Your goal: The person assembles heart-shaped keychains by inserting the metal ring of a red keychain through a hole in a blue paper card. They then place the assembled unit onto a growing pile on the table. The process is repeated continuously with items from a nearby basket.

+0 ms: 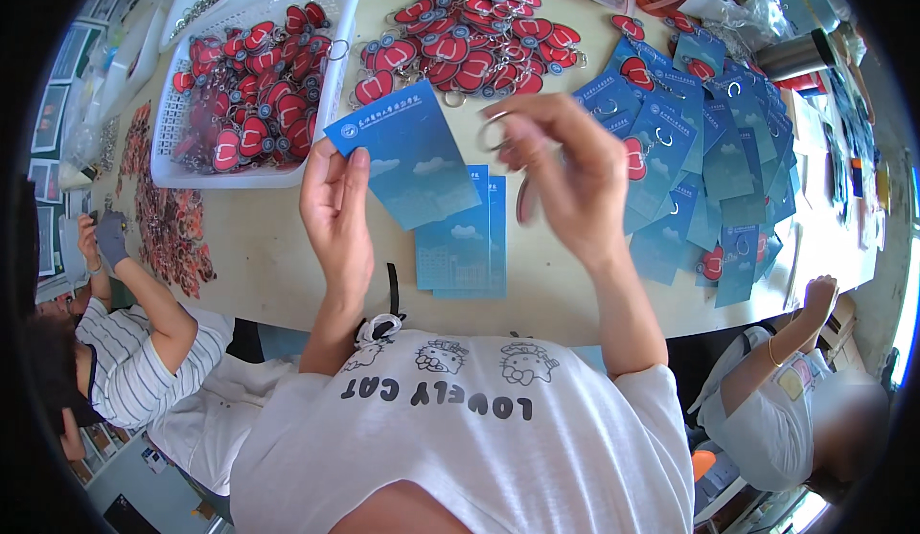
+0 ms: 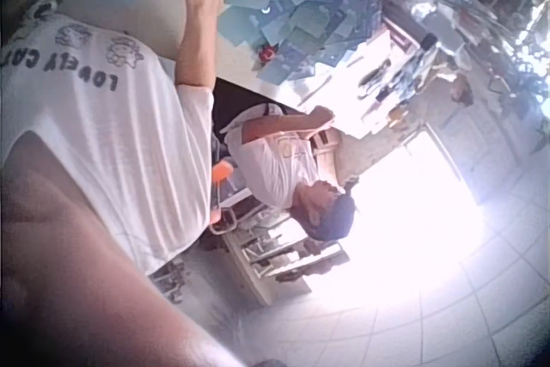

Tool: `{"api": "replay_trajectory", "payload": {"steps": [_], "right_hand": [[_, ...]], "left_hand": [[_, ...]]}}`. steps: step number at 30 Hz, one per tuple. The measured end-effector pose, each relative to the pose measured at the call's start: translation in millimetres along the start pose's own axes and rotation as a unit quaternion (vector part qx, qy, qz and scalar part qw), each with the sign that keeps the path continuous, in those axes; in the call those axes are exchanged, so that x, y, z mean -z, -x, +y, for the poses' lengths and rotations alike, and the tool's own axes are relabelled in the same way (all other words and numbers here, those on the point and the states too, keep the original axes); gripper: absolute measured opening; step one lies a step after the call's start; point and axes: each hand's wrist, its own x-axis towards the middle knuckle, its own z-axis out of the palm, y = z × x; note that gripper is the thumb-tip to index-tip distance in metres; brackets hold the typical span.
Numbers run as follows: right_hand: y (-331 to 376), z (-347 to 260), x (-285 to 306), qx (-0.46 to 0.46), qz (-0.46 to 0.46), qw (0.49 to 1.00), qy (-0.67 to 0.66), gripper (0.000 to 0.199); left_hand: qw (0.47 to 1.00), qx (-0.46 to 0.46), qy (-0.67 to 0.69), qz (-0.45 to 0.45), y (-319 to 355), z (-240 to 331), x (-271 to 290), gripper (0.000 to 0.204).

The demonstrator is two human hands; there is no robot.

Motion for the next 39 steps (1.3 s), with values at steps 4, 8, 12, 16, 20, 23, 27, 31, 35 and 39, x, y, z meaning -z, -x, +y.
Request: {"api": "replay_trajectory", "payload": {"steps": [4,8,12,16,20,23,27,31,35,39], "right_hand": [[-1.1,-6.3,-28.3,0.044,-0.017,0.994,0.103,0.011],[0.4,2.5,-34.1,0.143,0.032,0.979,0.139,0.015],[2.9,-4.5,-38.2,0.103,0.052,0.989,0.094,0.031],[2.0,-1.9,-36.3,0.102,0.086,0.985,0.111,0.042],[-0.1,1.3,-41.3,0.008,0.064,0.997,-0.031,0.038],[10.8,-7.4,-46.5,-0.141,0.004,0.981,-0.133,0.028],[13.2,-0.7,-46.3,-0.109,-0.015,0.990,-0.092,0.026],[16.1,3.9,-28.7,-0.109,-0.032,0.989,-0.094,0.032],[21.6,30.2,52.3,-0.103,0.104,0.988,-0.052,0.041],[11.9,45.1,127.9,-0.149,0.159,0.948,0.232,0.046]], "left_hand": [[0.997,0.007,0.073,-0.013,6.8,4.1,-17.6,0.020],[0.994,0.013,0.092,-0.052,16.8,8.6,-26.4,0.024],[0.992,0.033,0.120,-0.007,18.7,10.1,-29.5,0.017],[0.992,0.023,0.123,-0.005,21.9,10.7,-28.1,0.020],[0.990,0.013,0.136,0.018,19.8,15.8,-34.6,0.022],[0.991,0.008,0.131,0.015,17.4,11.4,-35.1,0.024],[0.993,0.011,0.120,0.003,20.2,4.5,-33.5,0.025],[0.997,0.017,0.063,-0.051,21.5,-6.0,-25.4,0.028],[0.870,-0.096,-0.464,-0.137,23.8,-11.1,13.3,0.049],[0.841,-0.045,-0.519,-0.145,38.6,-26.6,13.1,0.056]]}}
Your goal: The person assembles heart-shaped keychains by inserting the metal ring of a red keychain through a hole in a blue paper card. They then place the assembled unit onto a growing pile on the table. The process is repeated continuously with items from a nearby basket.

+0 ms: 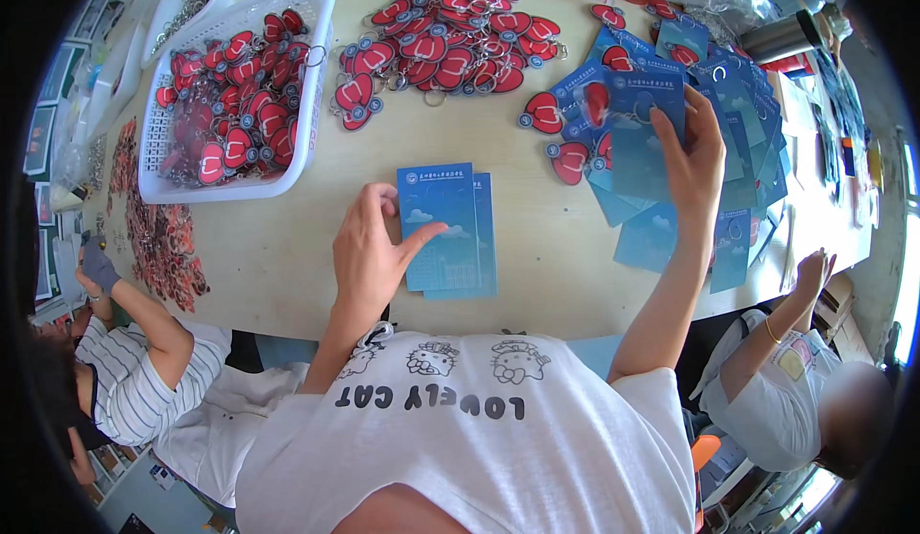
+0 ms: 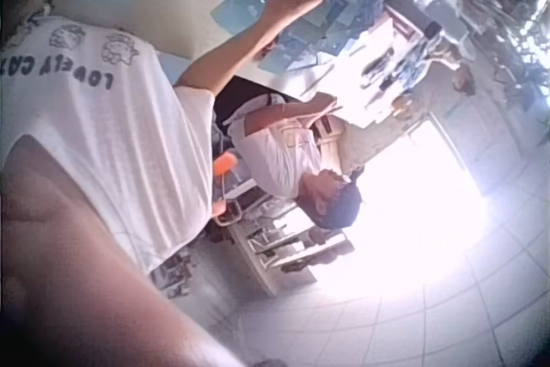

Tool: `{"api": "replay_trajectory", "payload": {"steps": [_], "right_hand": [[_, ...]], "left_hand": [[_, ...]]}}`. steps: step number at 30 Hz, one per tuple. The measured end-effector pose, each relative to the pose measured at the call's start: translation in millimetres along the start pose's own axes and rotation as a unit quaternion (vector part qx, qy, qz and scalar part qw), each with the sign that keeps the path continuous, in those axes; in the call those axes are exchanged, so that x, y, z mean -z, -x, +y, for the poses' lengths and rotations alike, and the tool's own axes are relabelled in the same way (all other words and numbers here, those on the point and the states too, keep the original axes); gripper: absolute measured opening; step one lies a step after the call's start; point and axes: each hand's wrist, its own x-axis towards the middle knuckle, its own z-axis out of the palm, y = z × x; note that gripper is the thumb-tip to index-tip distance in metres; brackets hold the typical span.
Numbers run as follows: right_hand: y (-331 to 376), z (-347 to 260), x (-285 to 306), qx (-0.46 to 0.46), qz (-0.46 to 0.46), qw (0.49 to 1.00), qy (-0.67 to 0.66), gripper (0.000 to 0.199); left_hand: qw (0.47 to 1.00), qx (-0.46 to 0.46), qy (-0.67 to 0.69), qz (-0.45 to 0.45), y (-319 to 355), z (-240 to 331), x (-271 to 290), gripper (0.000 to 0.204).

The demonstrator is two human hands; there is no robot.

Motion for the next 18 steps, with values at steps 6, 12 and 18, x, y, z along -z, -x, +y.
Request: {"api": "replay_trajectory", "payload": {"steps": [6,12,18], "right_hand": [[-5.9,-26.9,-46.3,0.304,0.078,0.888,0.336,0.045],[-19.1,-21.4,-120.2,0.413,-0.122,0.862,0.267,0.028],[-17.3,-31.7,-115.8,0.299,-0.139,0.942,0.066,0.011]], "left_hand": [[0.994,0.022,0.101,-0.043,-0.2,-11.2,-9.0,0.040],[0.902,0.148,0.391,-0.103,-6.0,-7.8,6.6,0.018],[0.870,0.183,0.440,-0.129,-2.0,-13.8,14.4,0.017]]}}
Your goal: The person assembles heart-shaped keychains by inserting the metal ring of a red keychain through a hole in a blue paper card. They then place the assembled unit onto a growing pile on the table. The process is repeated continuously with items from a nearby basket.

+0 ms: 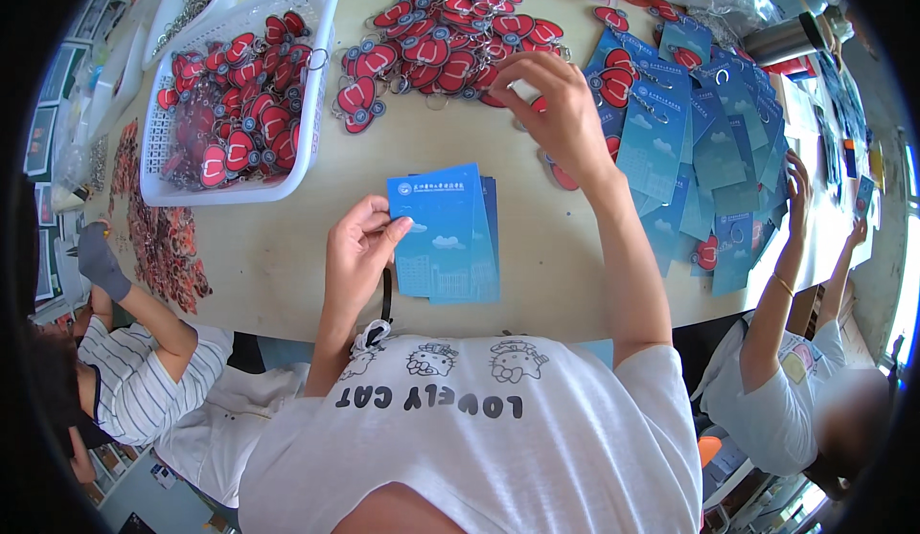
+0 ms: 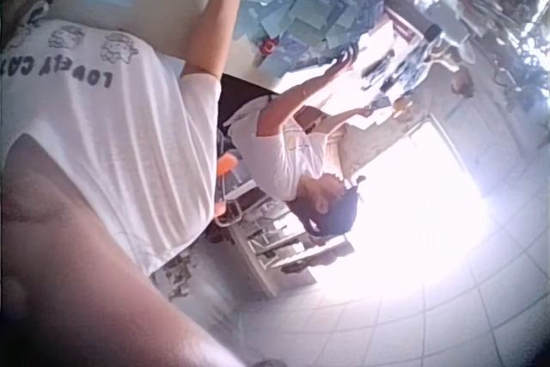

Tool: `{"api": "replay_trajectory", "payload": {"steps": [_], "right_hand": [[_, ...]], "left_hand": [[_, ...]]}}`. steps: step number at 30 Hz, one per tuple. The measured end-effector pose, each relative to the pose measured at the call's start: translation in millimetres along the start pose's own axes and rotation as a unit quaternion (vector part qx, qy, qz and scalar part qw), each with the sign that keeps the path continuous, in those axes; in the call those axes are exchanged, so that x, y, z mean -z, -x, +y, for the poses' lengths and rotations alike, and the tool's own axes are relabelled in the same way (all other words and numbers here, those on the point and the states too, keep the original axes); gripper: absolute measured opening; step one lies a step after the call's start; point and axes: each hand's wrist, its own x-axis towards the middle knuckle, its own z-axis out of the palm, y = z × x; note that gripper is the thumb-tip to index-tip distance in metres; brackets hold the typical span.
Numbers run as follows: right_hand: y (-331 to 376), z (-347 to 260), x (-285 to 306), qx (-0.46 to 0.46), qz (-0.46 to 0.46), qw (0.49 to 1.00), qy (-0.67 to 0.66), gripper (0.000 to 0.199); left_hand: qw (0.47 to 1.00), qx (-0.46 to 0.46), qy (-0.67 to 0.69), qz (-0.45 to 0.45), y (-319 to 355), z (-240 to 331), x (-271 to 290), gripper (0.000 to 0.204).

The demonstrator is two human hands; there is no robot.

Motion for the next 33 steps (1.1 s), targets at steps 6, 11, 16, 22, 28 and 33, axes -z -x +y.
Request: {"api": "replay_trajectory", "payload": {"steps": [6,11,16,22,28,33], "right_hand": [[15.6,-17.9,19.7,-0.141,0.051,0.919,-0.364,0.011],[31.0,-58.5,40.3,-0.176,0.016,0.877,-0.446,0.010],[31.3,-92.1,14.7,-0.130,0.008,0.937,-0.325,0.010],[34.6,-97.1,-5.5,-0.109,0.112,0.960,-0.234,0.016],[34.0,-100.5,-4.4,-0.147,0.148,0.932,-0.297,0.014],[35.0,-98.2,-12.0,-0.087,0.142,0.938,-0.303,0.014]], "left_hand": [[0.974,-0.137,-0.140,0.118,6.7,18.6,-9.5,0.020],[0.968,-0.205,-0.066,0.133,6.4,24.7,-10.8,0.018],[0.969,-0.195,0.128,0.077,0.9,36.7,-26.3,0.021],[0.954,-0.215,0.206,0.016,-8.1,43.1,-43.2,0.025],[0.946,-0.189,0.261,0.026,-11.0,38.4,-42.1,0.025],[0.929,-0.202,0.309,0.012,-7.7,48.2,-54.2,0.026]]}}
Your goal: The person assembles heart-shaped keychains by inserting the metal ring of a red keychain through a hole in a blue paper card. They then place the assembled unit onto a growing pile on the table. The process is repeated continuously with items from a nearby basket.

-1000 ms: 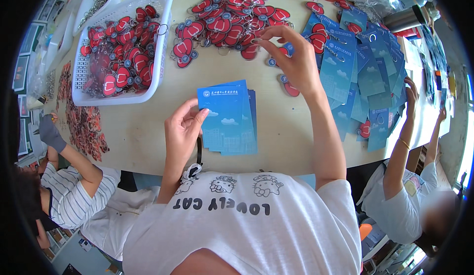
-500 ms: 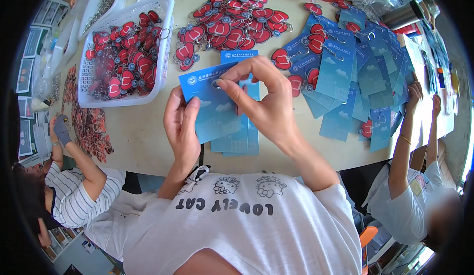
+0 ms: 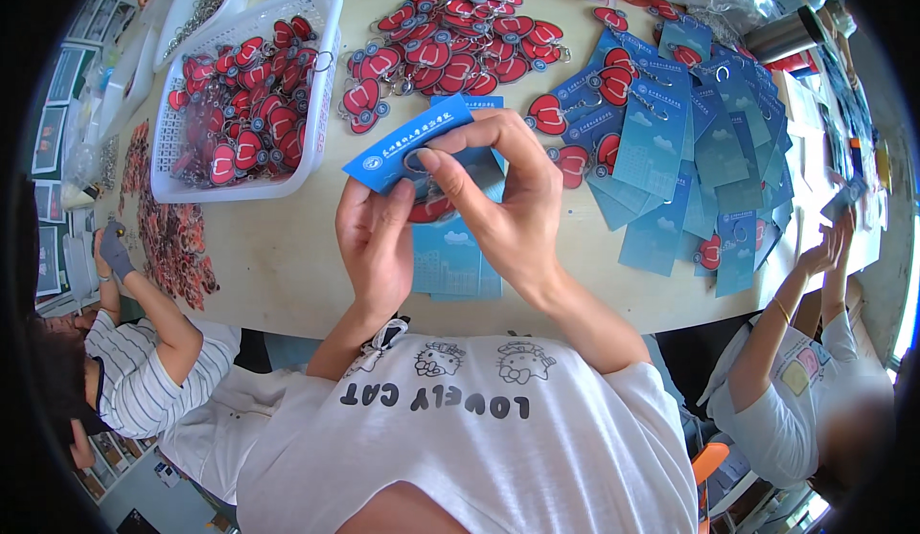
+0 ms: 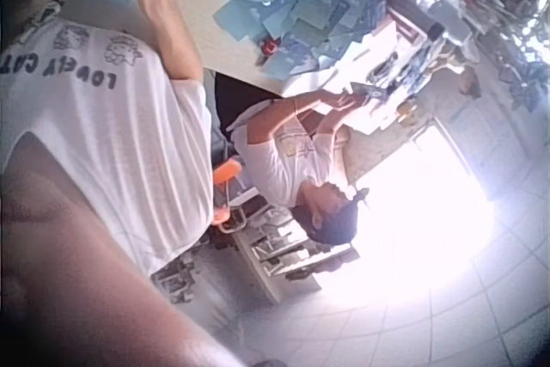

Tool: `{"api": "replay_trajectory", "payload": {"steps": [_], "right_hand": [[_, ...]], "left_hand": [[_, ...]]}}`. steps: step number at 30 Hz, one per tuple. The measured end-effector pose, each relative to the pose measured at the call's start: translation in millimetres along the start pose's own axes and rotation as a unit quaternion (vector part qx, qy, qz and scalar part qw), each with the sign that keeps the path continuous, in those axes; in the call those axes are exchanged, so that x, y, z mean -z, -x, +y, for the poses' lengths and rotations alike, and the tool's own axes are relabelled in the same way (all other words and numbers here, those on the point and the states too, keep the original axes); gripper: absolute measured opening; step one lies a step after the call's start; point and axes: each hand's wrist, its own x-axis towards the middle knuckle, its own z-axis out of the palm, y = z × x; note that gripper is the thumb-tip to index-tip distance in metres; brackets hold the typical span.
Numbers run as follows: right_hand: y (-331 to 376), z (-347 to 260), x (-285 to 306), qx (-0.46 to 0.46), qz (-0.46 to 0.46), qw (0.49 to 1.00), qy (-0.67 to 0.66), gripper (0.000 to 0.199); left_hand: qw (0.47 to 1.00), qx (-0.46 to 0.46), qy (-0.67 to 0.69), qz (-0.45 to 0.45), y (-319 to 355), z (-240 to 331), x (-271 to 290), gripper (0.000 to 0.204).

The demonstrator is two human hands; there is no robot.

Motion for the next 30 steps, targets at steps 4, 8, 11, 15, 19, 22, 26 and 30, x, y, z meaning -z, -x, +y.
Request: {"api": "replay_trajectory", "payload": {"steps": [4,8,11,15,19,22,26,30], "right_hand": [[6.0,-17.7,-9.6,-0.124,0.025,0.986,-0.111,0.017],[6.8,-25.4,-13.4,-0.109,0.044,0.971,-0.207,0.035],[4.8,-27.8,-11.5,-0.122,0.027,0.963,-0.238,0.052],[-1.8,-25.4,-11.1,-0.088,-0.022,0.974,-0.210,0.058],[-3.9,-17.7,-3.8,-0.082,-0.059,0.985,-0.141,0.061],[-0.9,-10.1,7.7,-0.092,-0.057,0.986,-0.127,0.061],[-11.7,0.5,76.1,-0.145,0.106,0.980,-0.084,0.060],[-34.2,25.1,155.0,-0.144,0.135,0.965,0.172,0.062]], "left_hand": [[0.996,-0.065,-0.028,0.048,-0.3,-10.5,0.8,0.024],[0.997,-0.063,-0.015,0.046,0.3,-4.7,-2.4,0.021],[0.997,-0.072,-0.024,0.034,0.3,-1.4,-1.4,0.021],[0.994,-0.072,-0.039,0.075,0.2,0.8,-5.5,0.024],[0.996,-0.038,-0.082,0.027,-5.6,-0.2,2.0,0.032],[0.994,-0.013,-0.112,0.010,-4.6,-2.0,5.0,0.030],[0.792,-0.135,-0.594,-0.048,-3.7,-3.1,43.0,0.047],[0.709,-0.043,-0.703,-0.038,6.7,-21.2,53.3,0.063]]}}
